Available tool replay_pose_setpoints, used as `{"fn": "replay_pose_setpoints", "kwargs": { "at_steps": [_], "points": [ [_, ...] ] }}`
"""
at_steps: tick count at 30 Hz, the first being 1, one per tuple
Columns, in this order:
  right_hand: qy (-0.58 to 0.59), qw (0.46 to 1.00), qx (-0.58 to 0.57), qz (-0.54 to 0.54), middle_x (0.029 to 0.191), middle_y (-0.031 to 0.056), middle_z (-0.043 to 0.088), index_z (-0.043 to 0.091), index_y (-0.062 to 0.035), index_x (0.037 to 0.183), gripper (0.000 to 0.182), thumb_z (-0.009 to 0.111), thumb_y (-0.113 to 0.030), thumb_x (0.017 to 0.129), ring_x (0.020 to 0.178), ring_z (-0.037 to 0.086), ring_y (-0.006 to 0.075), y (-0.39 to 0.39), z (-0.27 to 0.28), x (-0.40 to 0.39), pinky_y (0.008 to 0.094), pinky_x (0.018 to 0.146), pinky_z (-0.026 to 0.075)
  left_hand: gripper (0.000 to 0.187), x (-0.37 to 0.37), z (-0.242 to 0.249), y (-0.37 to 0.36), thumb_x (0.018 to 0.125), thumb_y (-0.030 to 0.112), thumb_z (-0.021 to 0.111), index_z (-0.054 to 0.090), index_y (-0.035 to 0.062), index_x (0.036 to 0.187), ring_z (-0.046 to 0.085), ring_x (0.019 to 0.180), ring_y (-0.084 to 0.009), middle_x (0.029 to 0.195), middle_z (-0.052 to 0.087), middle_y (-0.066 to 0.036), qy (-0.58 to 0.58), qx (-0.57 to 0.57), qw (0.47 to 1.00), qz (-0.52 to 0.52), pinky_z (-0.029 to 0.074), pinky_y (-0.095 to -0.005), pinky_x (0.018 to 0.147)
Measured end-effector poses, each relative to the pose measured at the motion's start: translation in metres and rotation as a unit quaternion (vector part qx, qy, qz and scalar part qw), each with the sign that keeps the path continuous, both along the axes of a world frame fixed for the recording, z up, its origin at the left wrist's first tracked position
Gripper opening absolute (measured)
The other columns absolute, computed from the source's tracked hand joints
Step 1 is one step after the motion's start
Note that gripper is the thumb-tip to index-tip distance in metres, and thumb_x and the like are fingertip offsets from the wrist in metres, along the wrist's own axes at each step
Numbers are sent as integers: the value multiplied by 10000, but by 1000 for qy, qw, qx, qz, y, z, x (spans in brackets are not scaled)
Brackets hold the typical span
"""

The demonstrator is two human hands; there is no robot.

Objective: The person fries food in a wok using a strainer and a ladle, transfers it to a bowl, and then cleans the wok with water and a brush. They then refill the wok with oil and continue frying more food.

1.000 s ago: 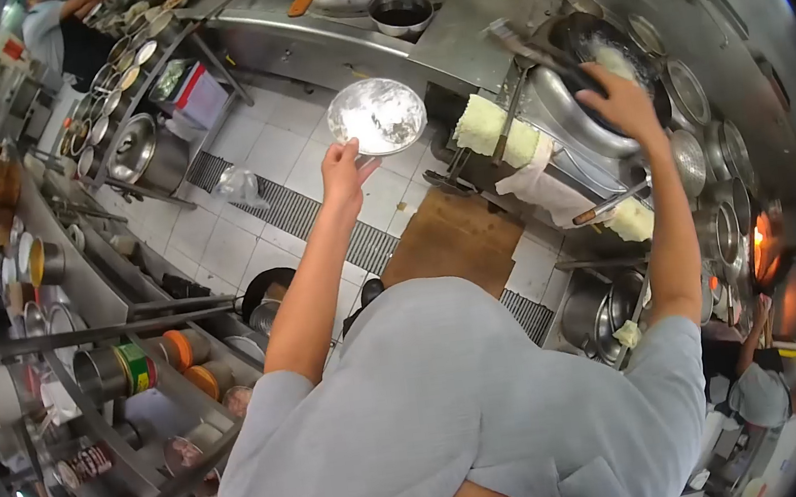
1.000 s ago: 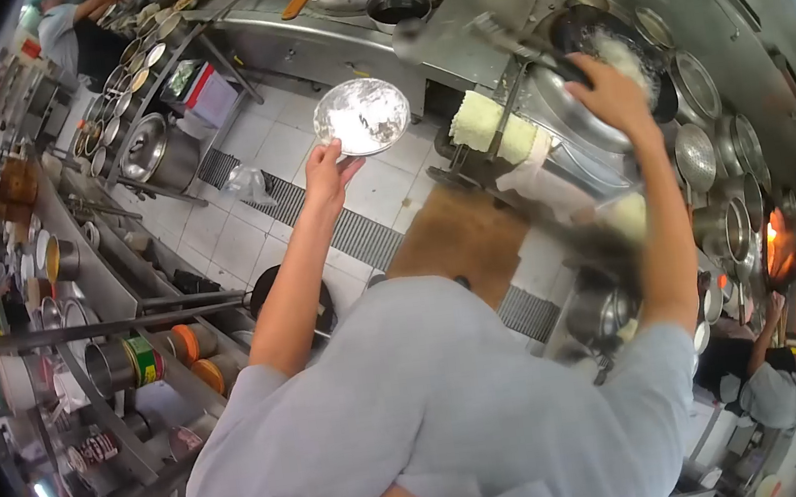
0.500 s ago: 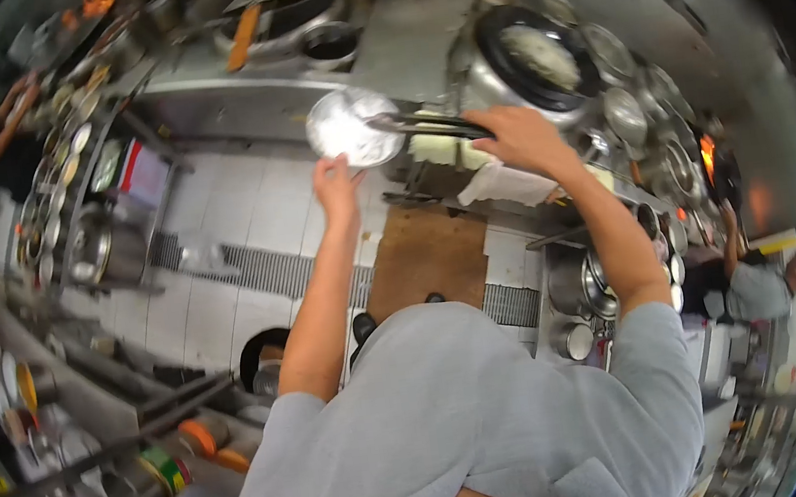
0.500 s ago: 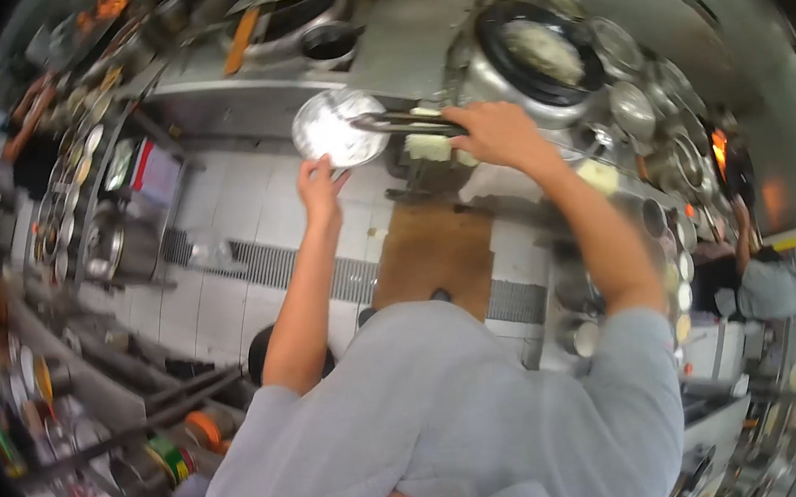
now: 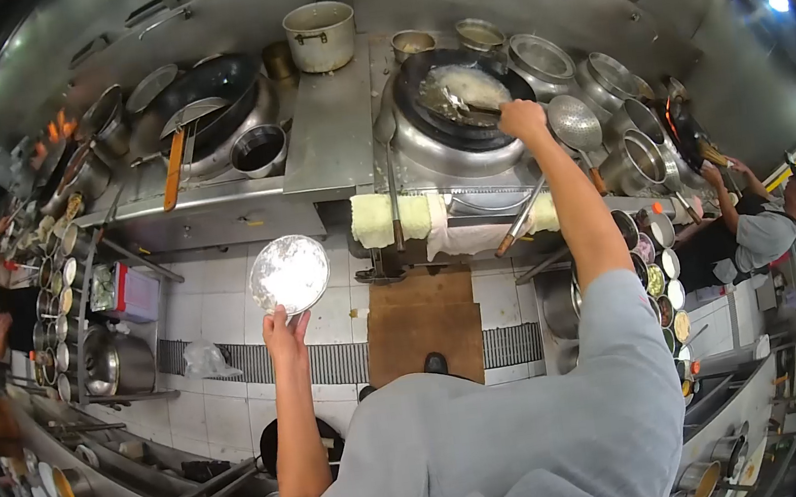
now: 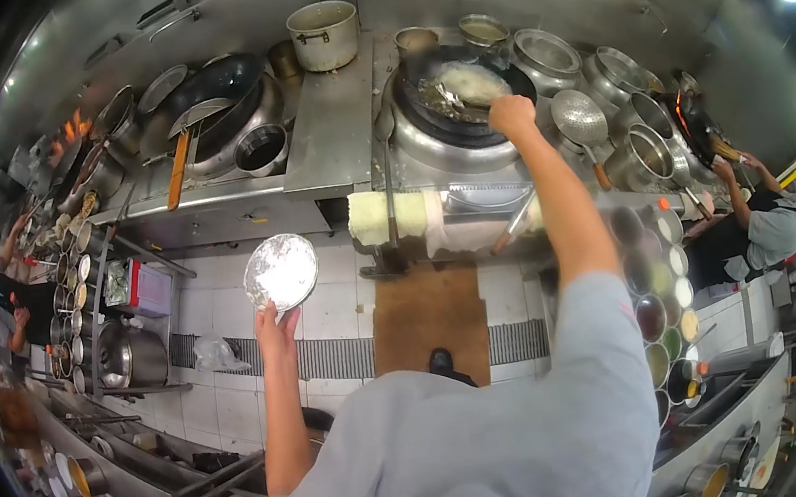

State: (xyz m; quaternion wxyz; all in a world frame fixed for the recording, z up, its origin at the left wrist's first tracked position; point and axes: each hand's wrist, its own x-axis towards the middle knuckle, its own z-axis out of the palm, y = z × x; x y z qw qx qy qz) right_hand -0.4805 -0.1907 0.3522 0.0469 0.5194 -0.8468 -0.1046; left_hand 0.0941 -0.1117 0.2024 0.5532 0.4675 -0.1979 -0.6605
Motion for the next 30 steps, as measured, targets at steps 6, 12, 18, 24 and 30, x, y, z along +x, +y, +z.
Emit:
{"fn": "replay_pose_setpoints", "kwargs": {
  "at_steps": [6,12,18,24,30],
  "points": [
    [-188,921,-304,-158,1137,269,600,483,-51,1280,608,498,-508,880,1084,571,416,11,-43,28,486,909,452,169,-14,24,21,963,177,530,464,21,960,555,1069,-335,1126,526,-152,12,-25,999,-22,500,-480,953],
    [-343,831,-393,-195,1189,261,581,430,-53,1346,615,448,-507,931,1078,558,434,233,-134,138,458,922,430,294,-33,-10,13,950,160,542,456,-40,1147,545,1091,-394,1185,488,-157,8,6,990,-143,515,-470,936],
    [-331,849,-304,-277,1313,251,498,527,-16,1264,479,437,-385,973,1239,439,405,496,-281,242,397,1052,337,210,-93,-52,30,927,139,513,523,5,1090,594,985,-296,1098,573,-121,15,4,928,-372,550,-454,840],
    [-367,705,-282,-537,1079,239,626,520,-45,1228,646,647,-504,792,1018,589,411,598,-211,346,465,855,462,278,-187,-27,134,947,179,540,486,13,1163,596,984,-282,1142,569,-143,-21,1,826,-564,558,-394,825],
    [-375,664,-349,-545,1013,226,640,544,-51,1181,580,643,-482,806,971,607,387,671,-220,404,441,824,476,193,-234,18,310,937,200,568,506,47,1039,624,936,-226,1055,610,-99,-13,-59,651,-757,563,-367,771]
  ]
}}
